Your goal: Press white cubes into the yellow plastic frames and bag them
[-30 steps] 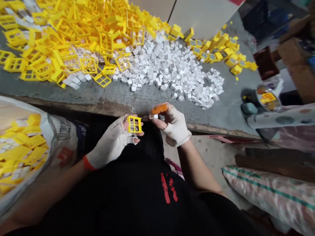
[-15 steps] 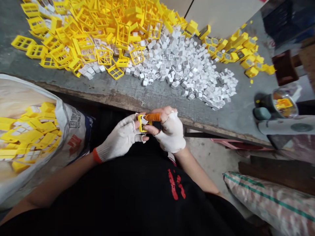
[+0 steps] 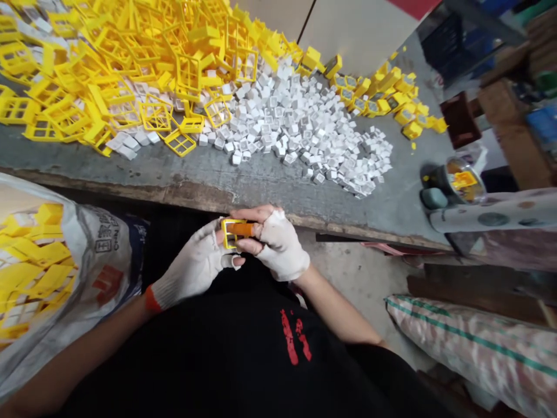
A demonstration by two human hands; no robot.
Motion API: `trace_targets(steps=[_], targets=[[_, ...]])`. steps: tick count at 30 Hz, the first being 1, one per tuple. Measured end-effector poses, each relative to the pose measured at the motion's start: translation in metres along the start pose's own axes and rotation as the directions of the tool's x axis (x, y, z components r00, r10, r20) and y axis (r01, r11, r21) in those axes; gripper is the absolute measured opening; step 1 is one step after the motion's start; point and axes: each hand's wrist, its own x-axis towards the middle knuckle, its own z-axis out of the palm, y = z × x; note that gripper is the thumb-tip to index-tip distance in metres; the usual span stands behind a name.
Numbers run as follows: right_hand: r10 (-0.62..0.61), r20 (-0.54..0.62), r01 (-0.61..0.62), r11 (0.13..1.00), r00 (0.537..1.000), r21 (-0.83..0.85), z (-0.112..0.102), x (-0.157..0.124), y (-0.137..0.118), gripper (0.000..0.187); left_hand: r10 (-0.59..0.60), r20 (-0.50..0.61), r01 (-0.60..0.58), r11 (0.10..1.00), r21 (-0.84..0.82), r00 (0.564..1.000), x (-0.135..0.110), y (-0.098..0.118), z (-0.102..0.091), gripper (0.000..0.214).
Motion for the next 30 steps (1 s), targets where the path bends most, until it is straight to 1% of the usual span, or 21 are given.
trace_targets(steps=[1, 2, 4, 5, 6, 8, 10, 12, 14, 16, 18, 20, 22, 24, 27, 28, 30], targets=[[0.031, -0.012, -0.031, 1.0, 0.999, -0.001, -0.004, 0.003, 0.008, 0.038, 0.013, -0.01, -0.013, 1.0, -0.002, 1.0, 0.001, 0.001, 0.0, 0.042], [0.078, -0.063, -0.079, 0.997, 0.995, -0.017, -0.01, 0.009, 0.017, 0.035, 0.028, -0.017, -0.029, 1.0, -0.005, 0.999, 0.002, 0.002, 0.0, 0.043], [0.185, -0.197, -0.206, 0.974, 0.963, -0.094, -0.019, 0.028, 0.04, 0.032, 0.069, -0.031, -0.069, 0.998, -0.013, 0.997, 0.003, 0.005, -0.001, 0.041], [0.225, -0.235, -0.265, 0.952, 0.946, -0.154, -0.022, 0.042, 0.052, 0.03, 0.091, -0.047, -0.092, 0.996, -0.014, 0.995, 0.003, 0.006, -0.001, 0.039], [0.25, -0.229, -0.301, 0.927, 0.941, -0.224, -0.023, 0.056, 0.062, 0.028, 0.112, -0.071, -0.113, 0.994, -0.012, 0.991, 0.003, 0.007, -0.002, 0.037], [0.265, -0.149, -0.302, 0.879, 0.953, -0.369, -0.019, 0.085, 0.076, 0.026, 0.141, -0.11, -0.141, 0.99, 0.001, 0.984, 0.001, 0.01, -0.004, 0.034], [0.236, -0.083, -0.246, 0.84, 0.968, -0.483, -0.008, 0.108, 0.08, 0.025, 0.152, -0.134, -0.151, 0.988, 0.012, 0.979, -0.002, 0.013, -0.006, 0.032], [0.187, -0.063, -0.19, 0.811, 0.98, -0.553, 0.004, 0.119, 0.076, 0.024, 0.157, -0.145, -0.157, 0.988, 0.009, 0.977, -0.005, 0.015, -0.008, 0.031], [0.169, -0.047, -0.165, 0.797, 0.985, -0.581, 0.013, 0.119, 0.069, 0.022, 0.16, -0.145, -0.161, 0.987, 0.007, 0.976, -0.007, 0.017, -0.009, 0.032], [0.193, -0.018, -0.168, 0.797, 0.981, -0.581, 0.017, 0.108, 0.064, 0.021, 0.161, -0.136, -0.161, 0.987, 0.007, 0.978, -0.009, 0.017, -0.01, 0.034], [0.225, 0.004, -0.183, 0.805, 0.974, -0.564, 0.016, 0.093, 0.061, 0.021, 0.165, -0.13, -0.167, 0.986, 0.002, 0.978, -0.009, 0.017, -0.011, 0.037], [0.223, -0.003, -0.191, 0.829, 0.975, -0.525, 0.011, 0.077, 0.062, 0.02, 0.178, -0.126, -0.18, 0.984, -0.002, 0.976, -0.008, 0.017, -0.012, 0.037], [0.199, -0.045, -0.197, 0.865, 0.979, -0.462, 0.006, 0.062, 0.065, 0.02, 0.187, -0.122, -0.189, 0.982, 0.001, 0.975, -0.007, 0.016, -0.012, 0.035], [0.201, -0.122, -0.232, 0.898, 0.972, -0.374, 0.001, 0.05, 0.069, 0.023, 0.189, -0.118, -0.189, 0.982, 0.006, 0.975, -0.006, 0.015, -0.013, 0.035], [0.271, -0.253, -0.331, 0.914, 0.929, -0.234, -0.004, 0.043, 0.074, 0.026, 0.199, -0.119, -0.2, 0.98, 0.004, 0.973, -0.008, 0.014, -0.013, 0.036], [0.292, -0.279, -0.354, 0.913, 0.915, -0.204, -0.005, 0.043, 0.076, 0.026, 0.205, -0.123, -0.206, 0.979, 0.002, 0.971, -0.009, 0.014, -0.012, 0.037], [0.309, -0.295, -0.375, 0.906, 0.904, -0.198, -0.006, 0.046, 0.078, 0.026, 0.211, -0.133, -0.213, 0.977, 0.0, 0.968, -0.011, 0.014, -0.012, 0.04]])
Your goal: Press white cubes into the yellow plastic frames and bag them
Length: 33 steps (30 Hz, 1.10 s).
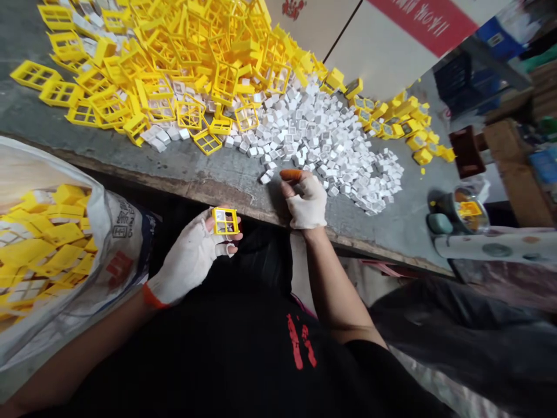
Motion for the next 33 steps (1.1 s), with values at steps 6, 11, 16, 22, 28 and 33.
trace_targets(steps=[6, 11, 16, 22, 28, 33], targets=[[0.012, 0.112, 0.014, 0.973, 0.994, -0.229, 0.006, 0.012, -0.011, 0.02, 0.0, -0.009, 0.001, 1.0, 0.023, 1.0, -0.002, -0.001, 0.0, 0.042], [0.048, 0.161, 0.013, 0.934, 0.986, -0.356, 0.016, 0.018, -0.029, 0.024, -0.004, -0.028, 0.006, 0.998, 0.06, 1.0, 0.002, -0.003, 0.005, 0.041], [-0.056, 0.222, 0.12, 0.951, 0.973, -0.286, 0.02, 0.013, -0.03, 0.015, 0.001, -0.057, 0.002, 0.998, 0.068, 0.998, 0.002, -0.001, 0.009, 0.046], [-0.096, 0.175, 0.132, 0.969, 0.98, -0.209, 0.022, 0.009, -0.021, 0.024, 0.014, -0.065, -0.012, 0.999, 0.034, 0.998, 0.002, -0.001, 0.006, 0.037], [-0.125, 0.232, 0.16, 0.977, 0.965, -0.139, 0.02, 0.016, -0.021, 0.02, 0.028, -0.057, -0.029, 1.0, -0.006, 0.998, 0.004, -0.002, 0.003, 0.03], [-0.335, 0.126, 0.331, 0.942, 0.934, 0.048, 0.001, -0.021, -0.042, 0.028, 0.051, -0.011, -0.052, 0.998, -0.03, 0.999, 0.002, -0.006, 0.0, 0.034]])
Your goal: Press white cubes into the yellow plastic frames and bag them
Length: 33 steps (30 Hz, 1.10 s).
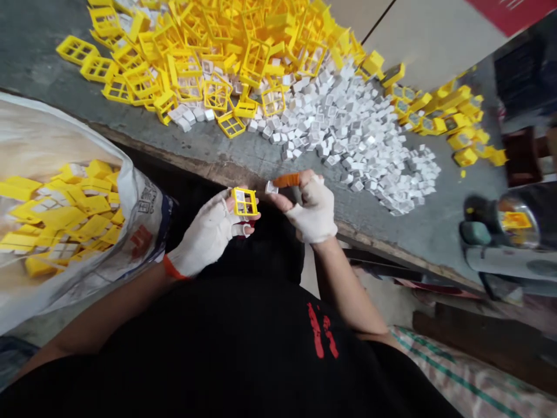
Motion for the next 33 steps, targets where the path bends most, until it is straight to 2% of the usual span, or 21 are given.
trace_targets(steps=[2, 6, 10, 13, 14, 16, 18, 19, 20, 21, 24, 26, 29, 31, 33], targets=[[-0.108, -0.042, 0.11, 0.993, 0.993, 0.045, -0.006, -0.011, -0.017, 0.031, 0.015, 0.051, -0.014, 1.0, -0.021, 0.999, -0.001, -0.001, -0.001, 0.039], [-0.208, -0.087, 0.214, 0.975, 0.974, 0.066, -0.01, -0.016, -0.033, 0.029, -0.041, 0.155, 0.042, 0.999, -0.005, 0.987, -0.004, 0.0, -0.004, 0.041], [-0.341, 0.024, 0.336, 0.933, 0.94, 0.128, -0.009, -0.014, -0.026, 0.033, -0.133, 0.225, 0.134, 0.991, 0.013, 0.965, -0.004, 0.002, -0.01, 0.041], [-0.407, 0.099, 0.385, 0.904, 0.908, 0.184, -0.011, -0.015, -0.017, 0.043, -0.177, 0.208, 0.179, 0.984, 0.007, 0.962, -0.003, 0.004, -0.011, 0.044], [-0.399, 0.121, 0.37, 0.906, 0.909, 0.203, -0.014, -0.013, -0.012, 0.045, -0.173, 0.187, 0.177, 0.984, -0.002, 0.967, -0.002, 0.005, -0.01, 0.044], [-0.277, 0.119, 0.256, 0.952, 0.954, 0.166, -0.019, -0.004, 0.0, 0.045, -0.137, 0.146, 0.141, 0.99, -0.015, 0.98, 0.0, 0.007, -0.007, 0.043], [-0.058, 0.053, 0.058, 0.998, 0.997, 0.001, -0.022, 0.014, 0.018, 0.038, -0.088, 0.117, 0.092, 0.996, -0.022, 0.989, 0.001, 0.009, -0.004, 0.039], [0.038, 0.022, -0.035, 0.994, 0.999, -0.104, -0.022, 0.025, 0.027, 0.034, -0.071, 0.103, 0.073, 0.997, -0.021, 0.992, 0.002, 0.009, -0.003, 0.037], [0.097, 0.02, -0.091, 0.975, 0.995, -0.201, -0.02, 0.037, 0.036, 0.031, -0.059, 0.087, 0.061, 0.998, -0.018, 0.994, 0.003, 0.01, -0.002, 0.035], [0.115, 0.054, -0.096, 0.956, 0.992, -0.276, -0.018, 0.049, 0.044, 0.03, -0.053, 0.071, 0.055, 0.998, -0.015, 0.996, 0.004, 0.01, -0.002, 0.033], [0.06, 0.216, 0.018, 0.939, 0.975, -0.342, -0.009, 0.073, 0.058, 0.03, -0.039, 0.045, 0.039, 0.999, 0.002, 0.998, 0.005, 0.011, -0.003, 0.034], [0.045, 0.24, 0.038, 0.944, 0.97, -0.329, -0.008, 0.075, 0.055, 0.028, -0.015, 0.045, 0.015, 1.0, 0.006, 0.999, 0.004, 0.012, -0.004, 0.036], [0.038, 0.18, 0.008, 0.969, 0.983, -0.247, -0.015, 0.056, 0.031, 0.024, -0.003, 0.03, 0.003, 1.0, 0.001, 1.0, 0.002, 0.013, -0.004, 0.039], [-0.048, 0.15, 0.062, 0.994, 0.988, -0.088, -0.021, 0.035, 0.007, 0.029, -0.018, 0.023, 0.018, 1.0, -0.001, 1.0, 0.002, 0.012, -0.004, 0.042], [-0.163, 0.099, 0.152, 0.983, 0.982, 0.106, -0.022, 0.013, -0.017, 0.035, -0.03, 0.034, 0.031, 1.0, -0.006, 0.999, 0.001, 0.011, -0.004, 0.042]])
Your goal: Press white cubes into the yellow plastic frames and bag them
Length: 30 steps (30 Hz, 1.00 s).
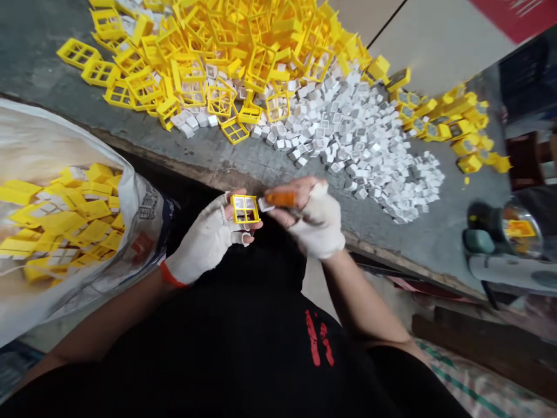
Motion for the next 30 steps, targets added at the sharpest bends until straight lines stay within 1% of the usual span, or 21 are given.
trace_targets(steps=[2, 4, 5, 6, 8, 10, 12, 13, 14, 15, 16, 17, 18, 19, 20, 22, 25, 28, 30], targets=[[-0.06, -0.079, 0.069, 0.99, 0.995, 0.121, 0.008, -0.014, -0.02, 0.037, -0.003, 0.02, 0.003, 1.0, -0.01, 1.0, -0.002, -0.003, 0.001, 0.041], [-0.056, -0.143, 0.079, 0.984, 0.988, 0.162, 0.019, -0.024, -0.031, 0.036, -0.008, 0.038, 0.008, 1.0, -0.02, 0.999, -0.006, -0.006, 0.003, 0.041], [-0.044, -0.151, 0.069, 0.984, 0.988, 0.166, 0.023, -0.027, -0.034, 0.037, -0.014, 0.045, 0.015, 1.0, -0.024, 0.999, -0.008, -0.008, 0.004, 0.042], [-0.03, -0.147, 0.054, 0.985, 0.989, 0.164, 0.027, -0.03, -0.036, 0.039, -0.02, 0.048, 0.021, 0.999, -0.03, 0.999, -0.01, -0.01, 0.005, 0.042], [-0.024, -0.095, 0.039, 0.988, 0.995, 0.153, 0.032, -0.034, -0.037, 0.041, -0.021, 0.041, 0.023, 0.999, -0.04, 0.999, -0.014, -0.013, 0.006, 0.04], [-0.078, -0.027, 0.081, 0.986, 0.997, 0.145, 0.032, -0.037, -0.033, 0.04, -0.001, 0.018, 0.002, 0.999, -0.051, 1.0, -0.015, -0.014, 0.006, 0.039], [-0.123, 0.02, 0.119, 0.985, 0.992, 0.123, 0.026, -0.035, -0.022, 0.039, 0.015, -0.003, -0.016, 0.998, -0.058, 1.0, -0.013, -0.013, 0.006, 0.039], [-0.089, 0.007, 0.088, 0.992, 0.996, 0.088, 0.021, -0.032, -0.012, 0.038, 0.016, -0.006, -0.016, 0.998, -0.057, 1.0, -0.012, -0.012, 0.005, 0.039], [-0.01, -0.035, 0.011, 0.999, 0.999, 0.034, 0.016, -0.027, 0.002, 0.037, 0.015, -0.007, -0.015, 0.998, -0.054, 1.0, -0.011, -0.011, 0.005, 0.039], [0.103, -0.092, -0.106, 0.994, 0.99, -0.03, 0.011, -0.02, 0.017, 0.036, 0.011, -0.005, -0.012, 0.999, -0.048, 1.0, -0.009, -0.01, 0.005, 0.038], [0.23, -0.166, -0.247, 0.964, 0.959, -0.094, 0.006, -0.012, 0.034, 0.035, 0.008, -0.004, -0.009, 0.999, -0.04, 1.0, -0.008, -0.008, 0.005, 0.038], [0.332, -0.202, -0.365, 0.918, 0.921, -0.154, 0.003, -0.003, 0.05, 0.033, 0.005, -0.006, -0.006, 0.999, -0.033, 1.0, -0.006, -0.007, 0.005, 0.037], [0.403, -0.205, -0.442, 0.873, 0.892, -0.206, 0.002, 0.007, 0.064, 0.032, 0.003, -0.009, -0.003, 1.0, -0.028, 1.0, -0.005, -0.006, 0.005, 0.036], [0.447, -0.191, -0.484, 0.838, 0.874, -0.252, 0.001, 0.016, 0.076, 0.031, -0.002, -0.013, 0.001, 1.0, -0.025, 1.0, -0.004, -0.006, 0.005, 0.036], [0.472, -0.165, -0.5, 0.816, 0.866, -0.291, 0.002, 0.024, 0.083, 0.03, -0.006, -0.014, 0.006, 1.0, -0.023, 1.0, -0.004, -0.005, 0.005, 0.037], [0.488, -0.116, -0.497, 0.802, 0.865, -0.333, 0.006, 0.035, 0.087, 0.024, -0.01, -0.01, 0.009, 1.0, -0.019, 1.0, -0.003, -0.004, 0.005, 0.038], [0.516, -0.043, -0.502, 0.807, 0.856, -0.312, 0.007, 0.041, 0.076, 0.014, -0.007, -0.009, 0.007, 1.0, -0.012, 1.0, -0.003, -0.002, 0.005, 0.042], [0.592, 0.018, -0.564, 0.777, 0.806, -0.279, 0.002, 0.04, 0.069, 0.015, -0.013, -0.015, 0.013, 1.0, -0.002, 1.0, -0.002, -0.002, 0.005, 0.046], [0.629, 0.027, -0.603, 0.755, 0.777, -0.26, -0.002, 0.035, 0.072, 0.019, -0.016, -0.008, 0.016, 1.0, 0.002, 1.0, -0.001, -0.003, 0.004, 0.047]])
